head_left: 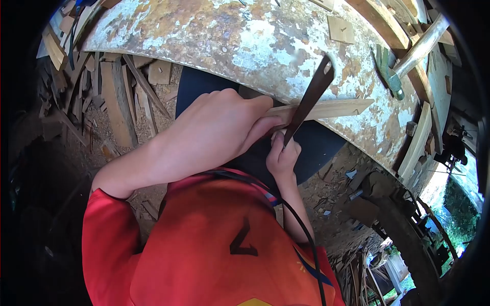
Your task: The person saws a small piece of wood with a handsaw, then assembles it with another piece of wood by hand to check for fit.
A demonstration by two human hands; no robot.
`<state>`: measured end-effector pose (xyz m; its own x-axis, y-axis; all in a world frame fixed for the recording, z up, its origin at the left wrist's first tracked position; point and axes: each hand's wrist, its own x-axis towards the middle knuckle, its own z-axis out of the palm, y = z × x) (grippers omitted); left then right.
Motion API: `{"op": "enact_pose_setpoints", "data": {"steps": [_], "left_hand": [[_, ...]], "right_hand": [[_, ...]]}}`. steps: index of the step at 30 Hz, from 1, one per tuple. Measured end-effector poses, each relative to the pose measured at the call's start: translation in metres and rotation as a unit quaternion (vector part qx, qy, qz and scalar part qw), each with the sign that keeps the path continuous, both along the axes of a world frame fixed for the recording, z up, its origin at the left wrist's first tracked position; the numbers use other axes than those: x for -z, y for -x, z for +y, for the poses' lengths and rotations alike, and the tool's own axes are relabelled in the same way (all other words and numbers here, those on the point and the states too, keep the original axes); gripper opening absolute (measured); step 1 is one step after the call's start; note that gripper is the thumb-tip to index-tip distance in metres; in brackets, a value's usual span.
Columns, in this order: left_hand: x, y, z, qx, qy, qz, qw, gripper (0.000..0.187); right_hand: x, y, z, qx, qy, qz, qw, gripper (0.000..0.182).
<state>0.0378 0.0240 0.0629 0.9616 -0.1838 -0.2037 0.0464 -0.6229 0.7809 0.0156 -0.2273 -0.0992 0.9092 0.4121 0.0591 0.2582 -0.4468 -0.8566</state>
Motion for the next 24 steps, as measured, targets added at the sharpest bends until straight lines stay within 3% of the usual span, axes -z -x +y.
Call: {"op": "enact_pose_setpoints", "data": {"steps": [7,9,11,14,17,20,22,24], "left_hand": [[0.005,0.005,0.000,-0.013,0.008,-0.016,1.000,0.024],[0.000,0.001,0.004,-0.008,-0.001,-0.015,1.000,0.024],[-0.001,0.002,0.004,-0.010,-0.008,-0.003,1.000,0.023],[0.011,0.009,-0.003,-0.023,0.016,-0.035,0.999,0.022],[0.003,0.003,0.003,-0.004,0.001,-0.015,1.000,0.020],[-0.002,0.000,0.003,-0.007,0.006,0.007,1.000,0.029],[0.001,0.005,-0.003,-0.017,0.005,0.016,1.000,0.026],[-0.001,0.006,-0.006,-0.019,0.000,0.028,0.999,0.024]], "right_hand": [[-0.032,-0.011,0.022,0.004,-0.009,0.010,1.000,0.016],[0.010,0.000,-0.001,-0.005,0.004,-0.018,1.000,0.016],[0.011,0.002,-0.003,-0.006,0.009,-0.024,1.000,0.015],[-0.048,-0.012,0.031,0.015,-0.004,0.015,1.000,0.015],[0.012,-0.002,-0.001,-0.004,0.006,-0.036,0.999,0.011],[-0.001,-0.006,0.007,-0.008,-0.001,-0.033,0.999,0.007],[-0.046,-0.013,0.029,0.004,-0.008,-0.011,1.000,0.006],[-0.028,-0.009,0.018,-0.005,0.001,-0.014,1.000,0.004]]}}
